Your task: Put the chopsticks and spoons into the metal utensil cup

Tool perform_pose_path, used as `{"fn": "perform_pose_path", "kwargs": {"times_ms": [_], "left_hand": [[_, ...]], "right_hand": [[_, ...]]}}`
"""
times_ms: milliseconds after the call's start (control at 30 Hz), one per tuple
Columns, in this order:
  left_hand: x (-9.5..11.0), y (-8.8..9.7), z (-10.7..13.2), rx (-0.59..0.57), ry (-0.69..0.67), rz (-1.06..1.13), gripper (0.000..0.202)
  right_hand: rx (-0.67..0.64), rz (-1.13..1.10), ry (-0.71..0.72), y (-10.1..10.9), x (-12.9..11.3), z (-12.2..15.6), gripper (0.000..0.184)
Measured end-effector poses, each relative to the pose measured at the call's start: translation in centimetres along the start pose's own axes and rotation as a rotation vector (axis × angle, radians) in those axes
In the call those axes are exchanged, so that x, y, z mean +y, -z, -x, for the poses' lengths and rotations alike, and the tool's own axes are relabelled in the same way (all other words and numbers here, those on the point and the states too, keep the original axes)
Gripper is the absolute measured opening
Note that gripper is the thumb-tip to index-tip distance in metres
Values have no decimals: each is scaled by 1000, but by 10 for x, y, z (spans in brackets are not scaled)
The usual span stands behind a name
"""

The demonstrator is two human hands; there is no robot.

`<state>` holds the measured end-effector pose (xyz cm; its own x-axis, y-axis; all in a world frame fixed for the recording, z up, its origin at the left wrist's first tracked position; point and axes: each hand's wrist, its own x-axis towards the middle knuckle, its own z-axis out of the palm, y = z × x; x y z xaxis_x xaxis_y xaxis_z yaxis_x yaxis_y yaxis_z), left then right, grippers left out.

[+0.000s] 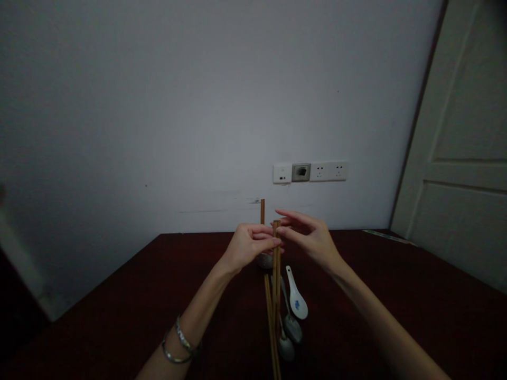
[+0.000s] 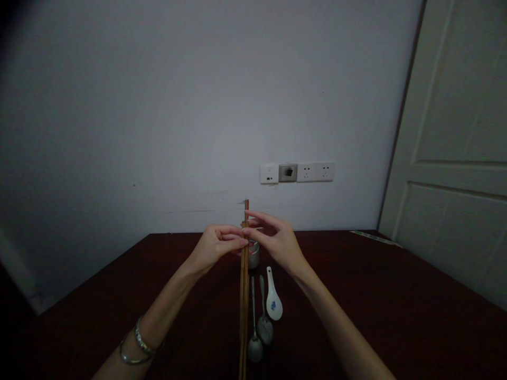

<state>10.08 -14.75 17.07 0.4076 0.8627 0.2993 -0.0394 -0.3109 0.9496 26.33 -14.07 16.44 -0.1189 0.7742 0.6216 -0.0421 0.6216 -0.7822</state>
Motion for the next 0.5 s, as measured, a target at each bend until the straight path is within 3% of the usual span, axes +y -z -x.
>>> {"fn": "perform_pose_path", "kwargs": {"times_ms": [100, 267, 500], "left_hand": [[3, 6, 0, 7, -23, -9, 26], [6, 19, -1, 130, -67, -31, 23], [2, 25, -5, 212, -53, -10, 26]], "right_hand": [[-97, -99, -112, 8, -1, -2, 47], [-391, -90, -404, 5, 6, 2, 41], [-284, -118, -434, -29, 22, 9, 32]]}}
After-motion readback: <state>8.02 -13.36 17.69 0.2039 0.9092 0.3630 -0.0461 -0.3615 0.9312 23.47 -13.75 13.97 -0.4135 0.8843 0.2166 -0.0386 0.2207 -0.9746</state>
